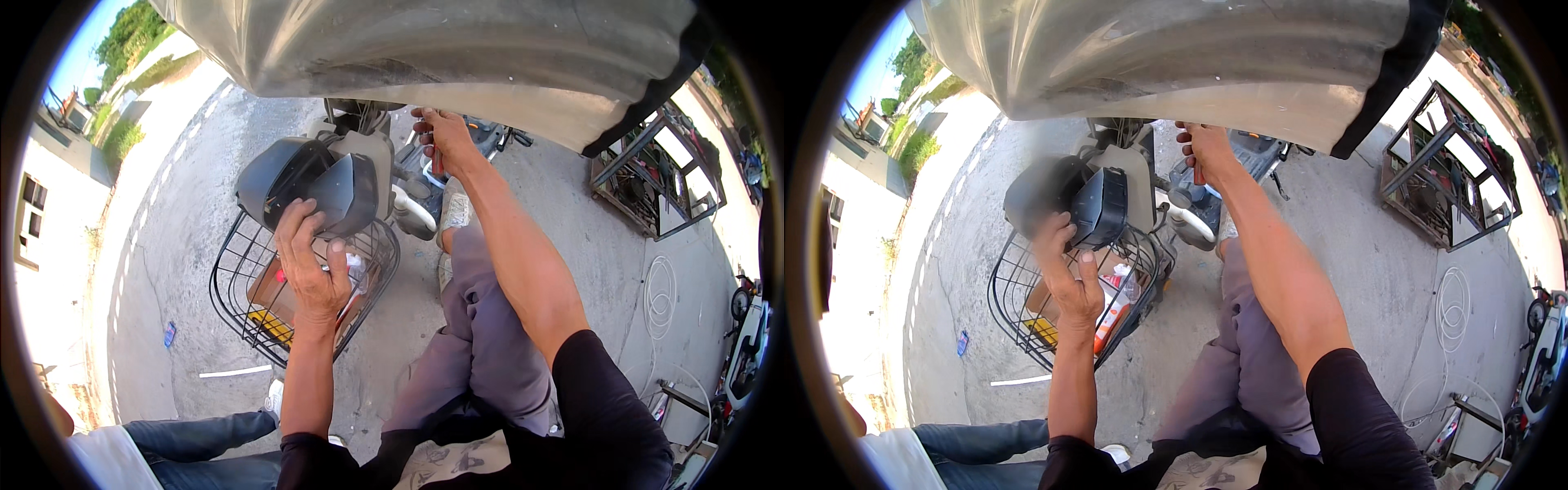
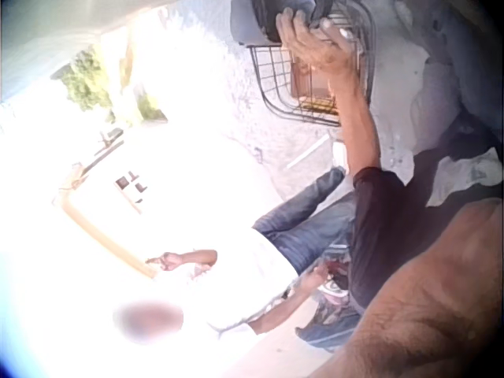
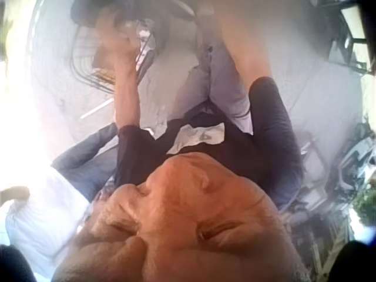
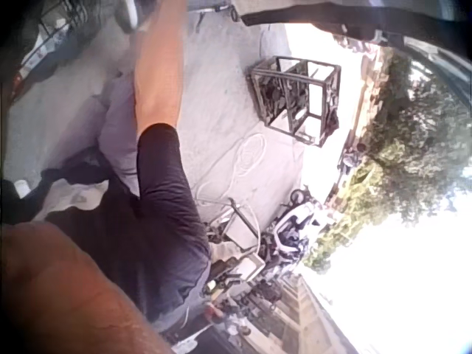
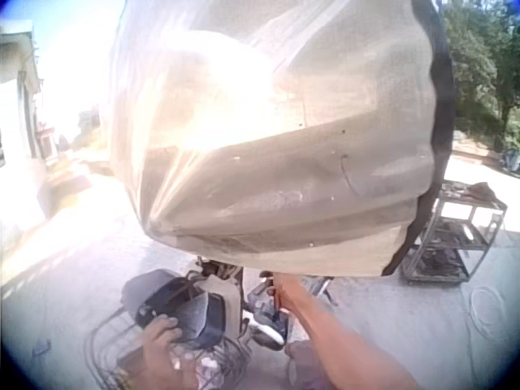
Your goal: The person disassembles a dashboard component from a moped using a screwdriver to remove screws, then pulls the casing apart to access internal wiring.
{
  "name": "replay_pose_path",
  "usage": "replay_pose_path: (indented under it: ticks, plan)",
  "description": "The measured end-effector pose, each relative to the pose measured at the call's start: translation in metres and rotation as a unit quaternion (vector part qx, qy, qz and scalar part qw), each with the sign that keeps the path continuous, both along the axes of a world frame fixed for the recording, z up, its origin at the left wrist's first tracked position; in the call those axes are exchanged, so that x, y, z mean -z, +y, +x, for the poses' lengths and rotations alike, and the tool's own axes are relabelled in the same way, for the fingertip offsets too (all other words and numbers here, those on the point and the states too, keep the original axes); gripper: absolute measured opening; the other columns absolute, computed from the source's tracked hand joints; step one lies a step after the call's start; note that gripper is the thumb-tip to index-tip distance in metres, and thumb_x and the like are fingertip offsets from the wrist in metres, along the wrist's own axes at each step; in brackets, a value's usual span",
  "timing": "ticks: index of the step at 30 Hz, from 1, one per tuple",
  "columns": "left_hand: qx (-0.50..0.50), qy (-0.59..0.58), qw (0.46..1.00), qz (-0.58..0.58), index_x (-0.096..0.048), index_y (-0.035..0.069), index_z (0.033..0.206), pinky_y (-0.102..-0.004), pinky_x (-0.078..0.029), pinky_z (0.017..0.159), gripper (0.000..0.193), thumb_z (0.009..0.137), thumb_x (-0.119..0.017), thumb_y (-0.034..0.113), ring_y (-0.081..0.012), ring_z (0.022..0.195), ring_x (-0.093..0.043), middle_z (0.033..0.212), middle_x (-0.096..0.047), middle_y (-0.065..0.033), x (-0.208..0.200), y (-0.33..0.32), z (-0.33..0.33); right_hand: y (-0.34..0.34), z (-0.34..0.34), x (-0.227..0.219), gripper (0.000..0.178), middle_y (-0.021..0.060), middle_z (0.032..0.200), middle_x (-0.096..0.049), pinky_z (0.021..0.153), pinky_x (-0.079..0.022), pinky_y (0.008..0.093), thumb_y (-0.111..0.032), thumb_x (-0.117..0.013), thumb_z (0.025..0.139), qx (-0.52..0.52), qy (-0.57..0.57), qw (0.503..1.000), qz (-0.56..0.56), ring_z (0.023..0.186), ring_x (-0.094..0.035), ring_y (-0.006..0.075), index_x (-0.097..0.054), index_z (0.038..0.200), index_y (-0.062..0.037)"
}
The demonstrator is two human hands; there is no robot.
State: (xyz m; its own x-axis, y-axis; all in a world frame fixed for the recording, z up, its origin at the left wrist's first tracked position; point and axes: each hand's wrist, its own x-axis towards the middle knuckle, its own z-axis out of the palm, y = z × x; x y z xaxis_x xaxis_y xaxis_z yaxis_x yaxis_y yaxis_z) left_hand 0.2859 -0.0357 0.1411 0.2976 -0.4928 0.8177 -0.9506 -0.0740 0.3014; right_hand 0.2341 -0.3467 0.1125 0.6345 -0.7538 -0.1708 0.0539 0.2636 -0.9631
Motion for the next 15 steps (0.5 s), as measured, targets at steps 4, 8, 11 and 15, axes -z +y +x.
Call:
replay_pose_path:
  ticks: [4,8,11,15]
  plan:
    - [-0.004,0.029,0.999,0.019,-0.06,-0.001,0.126,-0.0547,-0.043,0.111,0.033,0.097,-0.062,0.015,-0.0444,0.13,-0.057,0.136,-0.06,-0.0215,0.004,0.004,0.002,-0.013,0.038,-0.014,0.032,0.008,0.095,-0.066,0.056,-0.048,0.0301,-0.028,-0.057,0.107,-0.116,0.165,0.976,-0.079,0.074,-0.06,0.0146,-0.073,0.114,-0.0009]
    - [-0.006,0.031,0.999,0.026,-0.061,0.0,0.124,-0.054,-0.044,0.11,0.035,0.092,-0.065,0.013,-0.044,0.129,-0.058,0.134,-0.061,-0.0211,0.002,0.005,0.003,-0.021,0.079,-0.027,0.026,0.0108,0.09,-0.067,0.052,-0.049,0.0331,-0.023,-0.065,0.101,-0.12,0.258,0.955,-0.081,0.072,-0.064,0.019,-0.073,0.111,-0.0004]
    - [0.003,0.044,0.999,0.023,-0.062,0.0,0.121,-0.0533,-0.045,0.109,0.034,0.091,-0.067,0.015,-0.0438,0.128,-0.059,0.133,-0.062,-0.0207,0.005,0.005,0.004,-0.028,0.093,-0.017,0.025,0.011,0.089,-0.067,0.052,-0.049,0.0332,-0.022,-0.065,0.101,-0.12,0.257,0.954,-0.094,0.071,-0.065,0.0189,-0.071,0.113,-0.0004]
    - [0.002,0.052,0.998,0.028,-0.063,0.0,0.121,-0.0535,-0.046,0.108,0.034,0.09,-0.067,0.014,-0.0446,0.126,-0.059,0.133,-0.062,-0.0206,0.007,0.006,0.005,-0.031,0.106,0.0,0.025,0.0112,0.089,-0.067,0.051,-0.05,0.0333,-0.02,-0.065,0.101,-0.129,0.257,0.952,-0.103,0.071,-0.065,0.0189,-0.07,0.115,-0.0003]
